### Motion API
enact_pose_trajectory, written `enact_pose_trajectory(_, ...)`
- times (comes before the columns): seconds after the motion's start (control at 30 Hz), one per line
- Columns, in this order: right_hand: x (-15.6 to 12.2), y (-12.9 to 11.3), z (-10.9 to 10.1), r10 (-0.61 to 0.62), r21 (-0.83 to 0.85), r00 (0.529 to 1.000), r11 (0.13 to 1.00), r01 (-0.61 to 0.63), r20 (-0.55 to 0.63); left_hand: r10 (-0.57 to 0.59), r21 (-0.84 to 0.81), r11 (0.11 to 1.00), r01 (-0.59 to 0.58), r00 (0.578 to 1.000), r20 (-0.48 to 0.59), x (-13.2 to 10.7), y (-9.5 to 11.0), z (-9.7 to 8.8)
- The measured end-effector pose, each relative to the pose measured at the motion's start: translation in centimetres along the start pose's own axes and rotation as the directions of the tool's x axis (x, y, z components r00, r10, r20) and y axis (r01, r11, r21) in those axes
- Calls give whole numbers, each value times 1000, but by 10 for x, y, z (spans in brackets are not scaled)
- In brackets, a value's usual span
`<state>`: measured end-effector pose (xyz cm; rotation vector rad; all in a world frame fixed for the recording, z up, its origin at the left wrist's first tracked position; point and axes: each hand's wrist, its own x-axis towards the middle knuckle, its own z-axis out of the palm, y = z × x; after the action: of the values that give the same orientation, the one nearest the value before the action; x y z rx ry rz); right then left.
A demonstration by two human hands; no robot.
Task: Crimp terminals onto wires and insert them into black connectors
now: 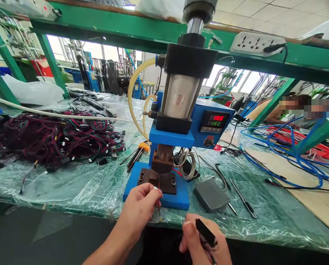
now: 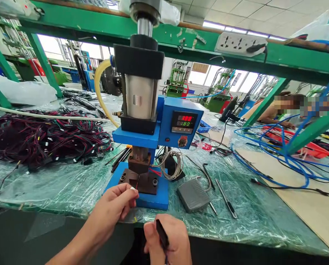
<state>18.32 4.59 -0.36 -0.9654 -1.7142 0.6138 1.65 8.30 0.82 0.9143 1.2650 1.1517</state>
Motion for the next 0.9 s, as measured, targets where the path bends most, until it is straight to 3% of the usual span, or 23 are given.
enact_pose_trajectory(0.1, 21, 3, 2, -235, -241, 967, 938, 251, 93, 10, 8, 1000, -10, 1000, -19, 6, 0, 2)
enact_pose_trajectory(0.17, 31, 9, 5, -259, -345, 951, 888, 302, 167, 3, 3, 1000, -3, 1000, -21, 8, 0, 1)
enact_pose_trajectory(0.33, 47, 16, 14, -86, -485, 938, 838, 251, 336, -43, 13, 999, 43, 999, -10, 11, 3, -2)
enact_pose_trajectory(0.5, 57, 16, 21, 46, -529, 912, 826, 194, 407, -83, -50, 995, 84, 996, 25, 13, 6, -4)
enact_pose_trajectory(0.73, 62, 12, 21, 120, -586, 893, 790, 178, 434, -90, -44, 995, 92, 996, 26, 12, 2, -6)
enact_pose_trajectory(0.9, 60, 15, 21, 121, -558, 896, 815, 157, 428, -58, 6, 998, 57, 997, 52, 9, -5, -9)
